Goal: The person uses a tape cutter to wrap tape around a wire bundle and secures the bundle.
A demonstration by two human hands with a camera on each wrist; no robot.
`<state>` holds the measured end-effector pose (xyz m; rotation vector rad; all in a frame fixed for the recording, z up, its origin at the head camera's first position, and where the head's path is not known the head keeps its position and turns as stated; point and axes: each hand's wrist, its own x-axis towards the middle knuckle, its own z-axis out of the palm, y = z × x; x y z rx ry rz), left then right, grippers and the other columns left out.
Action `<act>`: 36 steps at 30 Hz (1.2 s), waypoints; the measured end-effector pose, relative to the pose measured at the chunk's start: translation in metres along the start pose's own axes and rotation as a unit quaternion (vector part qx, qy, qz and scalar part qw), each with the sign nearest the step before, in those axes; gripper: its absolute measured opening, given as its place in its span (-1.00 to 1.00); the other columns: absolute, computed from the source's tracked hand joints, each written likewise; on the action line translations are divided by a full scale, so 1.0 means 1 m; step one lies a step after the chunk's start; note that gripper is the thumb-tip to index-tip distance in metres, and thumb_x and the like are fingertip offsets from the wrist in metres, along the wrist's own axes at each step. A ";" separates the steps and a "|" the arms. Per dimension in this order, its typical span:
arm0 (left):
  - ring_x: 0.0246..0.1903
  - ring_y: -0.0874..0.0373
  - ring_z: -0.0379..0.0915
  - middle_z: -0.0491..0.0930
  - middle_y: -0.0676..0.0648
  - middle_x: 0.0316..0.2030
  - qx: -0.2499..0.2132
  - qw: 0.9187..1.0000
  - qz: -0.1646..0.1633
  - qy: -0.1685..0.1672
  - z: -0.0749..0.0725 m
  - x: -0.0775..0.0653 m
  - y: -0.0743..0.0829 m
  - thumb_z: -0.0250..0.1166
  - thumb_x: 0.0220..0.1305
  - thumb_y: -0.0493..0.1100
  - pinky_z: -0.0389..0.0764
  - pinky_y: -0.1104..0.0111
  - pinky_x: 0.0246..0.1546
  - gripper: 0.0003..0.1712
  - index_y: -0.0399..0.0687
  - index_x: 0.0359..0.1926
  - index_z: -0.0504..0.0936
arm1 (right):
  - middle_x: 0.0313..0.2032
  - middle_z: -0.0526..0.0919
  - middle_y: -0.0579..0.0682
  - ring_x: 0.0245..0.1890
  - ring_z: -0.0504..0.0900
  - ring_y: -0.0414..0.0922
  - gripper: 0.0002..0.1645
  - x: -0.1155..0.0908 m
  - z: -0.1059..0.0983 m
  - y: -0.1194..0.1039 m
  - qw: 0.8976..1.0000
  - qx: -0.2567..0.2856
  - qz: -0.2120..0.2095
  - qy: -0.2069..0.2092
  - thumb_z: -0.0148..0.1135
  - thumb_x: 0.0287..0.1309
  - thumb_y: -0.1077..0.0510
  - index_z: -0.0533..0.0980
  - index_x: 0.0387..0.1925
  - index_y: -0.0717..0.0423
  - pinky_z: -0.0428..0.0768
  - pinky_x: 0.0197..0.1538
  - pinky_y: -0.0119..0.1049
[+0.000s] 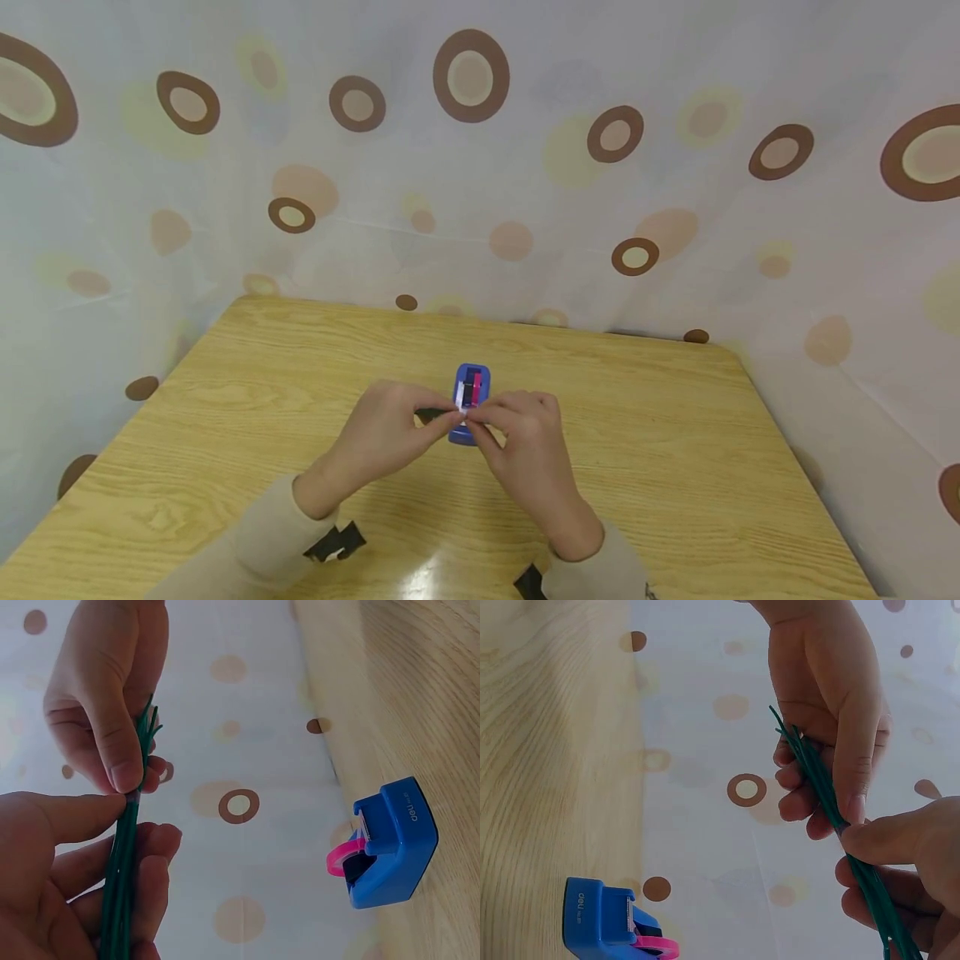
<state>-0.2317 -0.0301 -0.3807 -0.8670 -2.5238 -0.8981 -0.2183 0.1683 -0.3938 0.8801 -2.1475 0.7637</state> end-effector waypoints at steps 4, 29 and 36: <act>-0.70 0.48 0.32 0.70 0.15 -0.48 -0.007 0.999 -0.015 -0.032 -0.001 0.001 0.000 0.34 0.33 0.00 0.40 0.52 -0.63 -0.79 0.04 -0.29 0.82 | -0.37 0.72 -0.11 -0.34 0.65 -0.15 -0.74 -0.001 0.002 0.000 1.000 -0.010 -0.002 0.000 0.62 -0.25 0.38 0.74 -0.42 0.13 0.39 -0.14 -0.05; -0.48 0.33 0.57 0.72 0.19 -0.44 0.100 0.994 0.045 0.027 0.007 -0.002 -0.002 0.45 0.19 0.04 0.41 0.25 -0.26 -0.85 0.12 -0.32 0.84 | -0.38 0.75 -0.16 -0.41 0.67 -0.31 -0.88 0.001 0.001 0.002 0.993 0.022 0.087 -0.077 0.52 0.00 0.28 0.75 -0.35 0.11 0.59 -0.23 -0.21; -0.46 0.33 0.57 0.71 0.20 -0.43 0.097 0.993 0.047 0.043 0.009 -0.004 -0.003 0.47 0.16 0.04 0.37 0.29 -0.31 -0.85 0.13 -0.32 0.84 | -0.37 0.73 -0.17 -0.37 0.68 -0.27 -0.86 0.000 0.001 0.001 0.987 0.059 0.126 -0.077 0.50 0.01 0.32 0.73 -0.35 0.08 0.64 -0.31 -0.32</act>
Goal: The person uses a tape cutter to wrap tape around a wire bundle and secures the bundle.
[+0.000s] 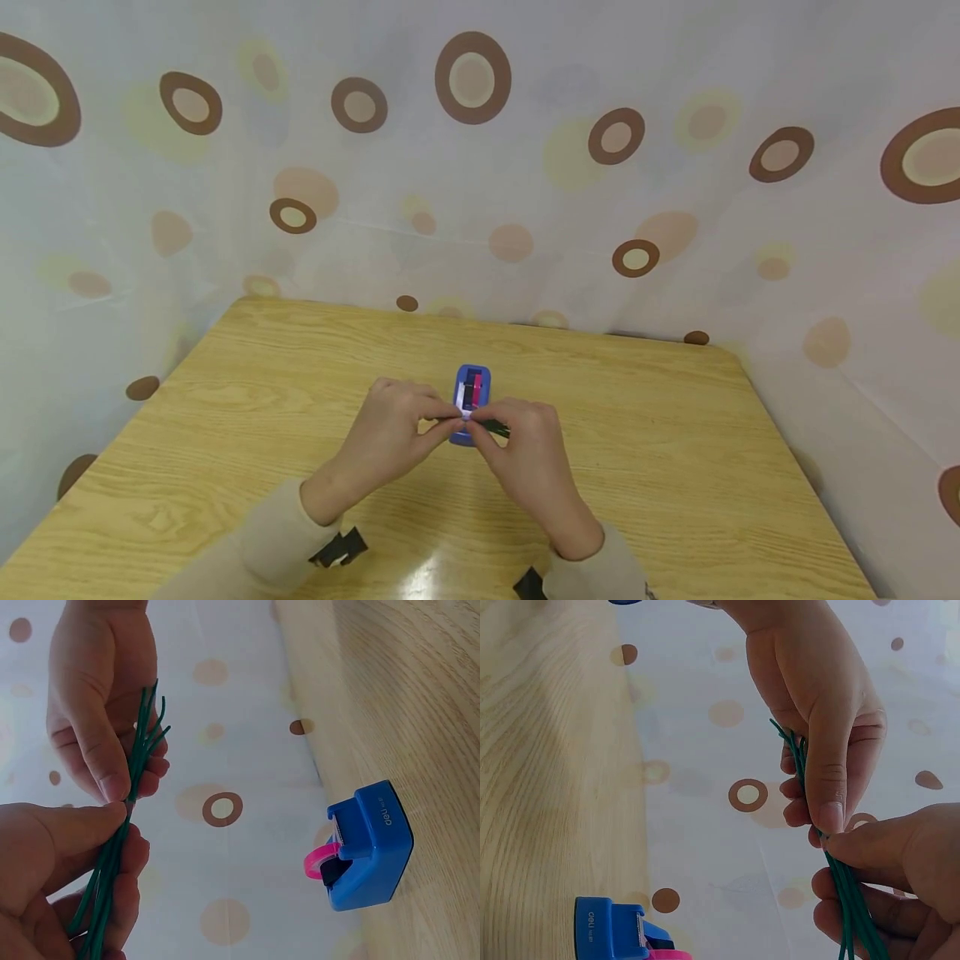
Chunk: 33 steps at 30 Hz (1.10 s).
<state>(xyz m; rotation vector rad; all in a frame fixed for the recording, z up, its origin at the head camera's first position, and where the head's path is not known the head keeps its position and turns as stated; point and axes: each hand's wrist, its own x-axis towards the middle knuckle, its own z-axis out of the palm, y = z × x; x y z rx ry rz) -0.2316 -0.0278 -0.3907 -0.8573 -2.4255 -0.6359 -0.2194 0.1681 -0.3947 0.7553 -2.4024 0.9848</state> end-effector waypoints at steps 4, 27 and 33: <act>-0.43 0.31 0.58 0.72 0.18 -0.41 -0.013 1.000 -0.009 -0.001 -0.001 0.001 0.001 0.47 0.17 0.02 0.39 0.27 -0.30 -0.85 0.11 -0.31 0.84 | -0.38 0.72 -0.18 -0.37 0.68 -0.27 -0.84 -0.001 0.000 0.000 1.000 0.013 -0.002 0.012 0.50 0.00 0.34 0.72 -0.36 0.06 0.64 -0.31 -0.32; -0.67 0.46 0.31 0.74 0.11 -0.39 -0.090 0.991 -0.027 -0.091 -0.009 0.006 0.000 0.33 0.33 -0.02 0.35 0.48 -0.61 -0.79 0.01 -0.22 0.82 | -0.39 0.70 -0.18 -0.31 0.64 -0.21 -0.78 -0.005 0.004 0.004 0.995 -0.031 -0.071 0.070 0.59 -0.16 0.33 0.71 -0.44 0.04 0.45 -0.05 0.02; -0.72 0.43 0.31 0.73 0.07 -0.39 -0.130 0.980 -0.054 -0.140 -0.009 0.006 -0.001 0.25 0.41 -0.03 0.32 0.51 -0.68 -0.73 -0.06 -0.17 0.80 | -0.38 0.70 -0.19 -0.32 0.63 -0.22 -0.77 -0.006 0.005 0.004 0.994 -0.023 -0.073 0.075 0.59 -0.17 0.34 0.71 -0.44 0.04 0.44 -0.04 0.02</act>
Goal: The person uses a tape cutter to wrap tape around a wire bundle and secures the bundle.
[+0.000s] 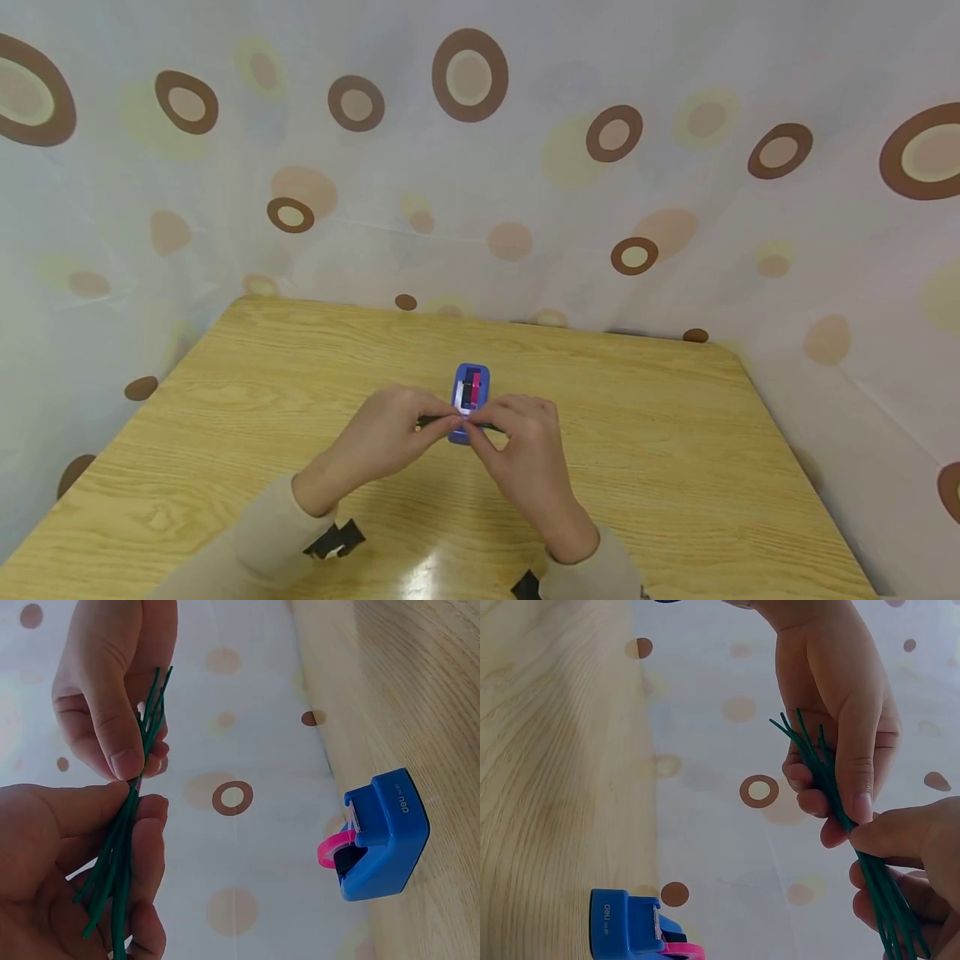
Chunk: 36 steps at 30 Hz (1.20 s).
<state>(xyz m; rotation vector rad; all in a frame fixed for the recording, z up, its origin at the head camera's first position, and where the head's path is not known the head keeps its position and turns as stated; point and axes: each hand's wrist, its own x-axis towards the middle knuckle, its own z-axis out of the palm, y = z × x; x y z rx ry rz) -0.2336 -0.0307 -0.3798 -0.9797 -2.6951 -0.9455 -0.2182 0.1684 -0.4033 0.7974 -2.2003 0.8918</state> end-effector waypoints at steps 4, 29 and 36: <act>-0.73 0.43 0.28 0.74 0.06 -0.39 0.006 1.000 0.007 0.011 0.000 0.000 -0.001 0.27 0.39 -0.03 0.29 0.51 -0.69 -0.74 -0.06 -0.18 0.80 | -0.37 0.70 -0.21 -0.33 0.65 -0.24 -0.79 0.001 0.001 0.002 0.999 0.033 0.008 -0.010 0.55 -0.12 0.37 0.71 -0.43 0.07 0.58 -0.13 -0.13; -0.48 0.38 0.58 0.73 0.13 -0.38 0.062 0.992 0.084 0.068 0.004 0.000 -0.006 0.43 0.22 -0.11 0.45 0.48 -0.43 -0.89 0.03 -0.25 0.83 | -0.27 0.75 -0.13 -0.24 0.72 -0.21 -0.91 0.000 -0.003 0.001 0.983 0.092 0.120 -0.107 0.35 0.23 0.24 0.72 -0.23 0.11 0.65 -0.22 -0.35; -0.59 0.44 0.44 0.74 0.09 -0.36 0.029 0.996 0.064 0.062 0.005 -0.001 -0.007 0.41 0.25 -0.07 0.35 0.54 -0.64 -0.83 -0.02 -0.21 0.82 | -0.32 0.74 -0.16 -0.29 0.70 -0.23 -0.96 0.000 -0.002 0.000 0.987 0.075 0.111 -0.086 0.38 0.20 0.22 0.71 -0.29 0.07 0.66 -0.20 -0.28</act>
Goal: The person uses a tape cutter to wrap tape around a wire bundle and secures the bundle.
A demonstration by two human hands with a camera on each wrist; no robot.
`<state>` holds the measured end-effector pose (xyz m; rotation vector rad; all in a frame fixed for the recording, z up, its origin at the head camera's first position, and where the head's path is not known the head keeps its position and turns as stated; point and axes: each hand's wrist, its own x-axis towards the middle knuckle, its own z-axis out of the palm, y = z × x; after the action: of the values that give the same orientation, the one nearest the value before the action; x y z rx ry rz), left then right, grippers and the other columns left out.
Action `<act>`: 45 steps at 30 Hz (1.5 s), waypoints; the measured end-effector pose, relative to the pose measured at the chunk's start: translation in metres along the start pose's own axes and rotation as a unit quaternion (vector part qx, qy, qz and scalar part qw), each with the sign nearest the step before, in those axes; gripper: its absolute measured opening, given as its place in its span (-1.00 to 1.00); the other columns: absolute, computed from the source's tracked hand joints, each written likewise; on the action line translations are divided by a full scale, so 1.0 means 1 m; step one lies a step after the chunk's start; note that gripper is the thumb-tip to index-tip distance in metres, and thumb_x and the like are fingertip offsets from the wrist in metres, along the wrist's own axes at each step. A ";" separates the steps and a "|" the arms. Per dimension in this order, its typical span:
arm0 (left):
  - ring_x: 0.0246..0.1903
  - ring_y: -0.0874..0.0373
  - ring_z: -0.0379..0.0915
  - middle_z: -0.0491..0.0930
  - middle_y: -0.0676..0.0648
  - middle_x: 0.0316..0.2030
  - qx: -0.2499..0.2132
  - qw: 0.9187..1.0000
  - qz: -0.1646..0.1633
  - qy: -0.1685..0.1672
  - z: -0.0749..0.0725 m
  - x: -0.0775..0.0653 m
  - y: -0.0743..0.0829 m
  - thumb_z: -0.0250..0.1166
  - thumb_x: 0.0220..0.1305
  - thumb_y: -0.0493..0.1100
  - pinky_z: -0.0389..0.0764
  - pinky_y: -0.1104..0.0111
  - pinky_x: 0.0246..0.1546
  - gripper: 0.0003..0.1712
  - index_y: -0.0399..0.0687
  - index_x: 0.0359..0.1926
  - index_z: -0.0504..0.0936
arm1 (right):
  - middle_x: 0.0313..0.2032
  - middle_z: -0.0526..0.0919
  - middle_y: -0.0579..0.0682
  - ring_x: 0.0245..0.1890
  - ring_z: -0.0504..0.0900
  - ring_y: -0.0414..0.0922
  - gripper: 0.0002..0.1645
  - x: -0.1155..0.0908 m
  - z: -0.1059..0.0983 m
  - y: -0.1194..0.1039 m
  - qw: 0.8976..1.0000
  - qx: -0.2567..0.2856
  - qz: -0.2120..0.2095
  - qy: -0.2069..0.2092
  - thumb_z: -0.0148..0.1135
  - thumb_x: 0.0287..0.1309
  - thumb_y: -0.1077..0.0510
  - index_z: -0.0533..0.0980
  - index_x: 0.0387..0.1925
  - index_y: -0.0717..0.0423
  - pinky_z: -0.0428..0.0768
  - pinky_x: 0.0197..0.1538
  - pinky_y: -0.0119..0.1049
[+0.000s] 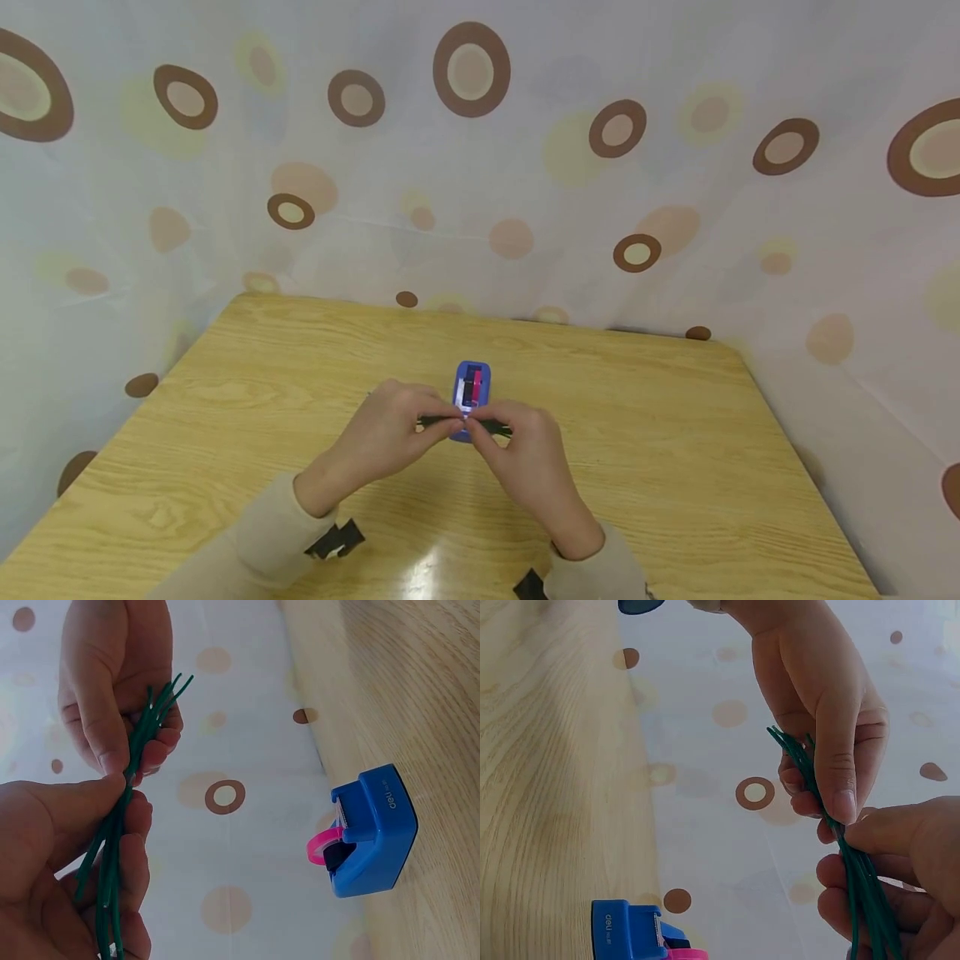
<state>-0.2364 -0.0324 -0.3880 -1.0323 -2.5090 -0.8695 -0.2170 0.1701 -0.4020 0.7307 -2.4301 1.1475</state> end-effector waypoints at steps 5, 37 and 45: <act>-0.69 0.44 0.28 0.73 0.08 -0.38 -0.003 1.000 -0.015 -0.017 -0.001 0.000 0.001 0.40 0.26 -0.07 0.27 0.51 -0.68 -0.82 -0.03 -0.21 0.81 | -0.35 0.74 -0.14 -0.31 0.70 -0.23 -0.93 0.000 0.001 0.002 0.999 -0.015 -0.026 0.012 0.44 0.12 0.27 0.72 -0.33 0.07 0.66 -0.20 -0.26; -0.54 0.43 0.49 0.74 0.09 -0.34 0.027 0.999 0.006 -0.041 0.000 -0.001 0.001 0.41 0.26 -0.09 0.46 0.54 -0.49 -0.85 -0.01 -0.22 0.82 | -0.39 0.70 -0.23 -0.35 0.66 -0.22 -0.74 -0.003 0.005 0.003 0.997 -0.033 -0.066 0.032 0.55 -0.13 0.39 0.70 -0.41 0.03 0.60 -0.29 -0.30; -0.43 0.36 0.60 0.74 0.12 -0.35 0.056 0.998 0.024 -0.024 0.001 -0.001 0.001 0.44 0.22 -0.09 0.54 0.41 -0.36 -0.88 0.06 -0.24 0.83 | -0.40 0.70 -0.21 -0.37 0.65 -0.24 -0.72 -0.002 0.006 0.002 0.996 -0.025 -0.076 0.034 0.55 -0.14 0.43 0.68 -0.42 0.05 0.61 -0.35 -0.34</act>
<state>-0.2353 -0.0322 -0.3889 -1.0828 -2.5295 -0.6901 -0.2167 0.1665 -0.4080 0.8307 -2.2944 1.0324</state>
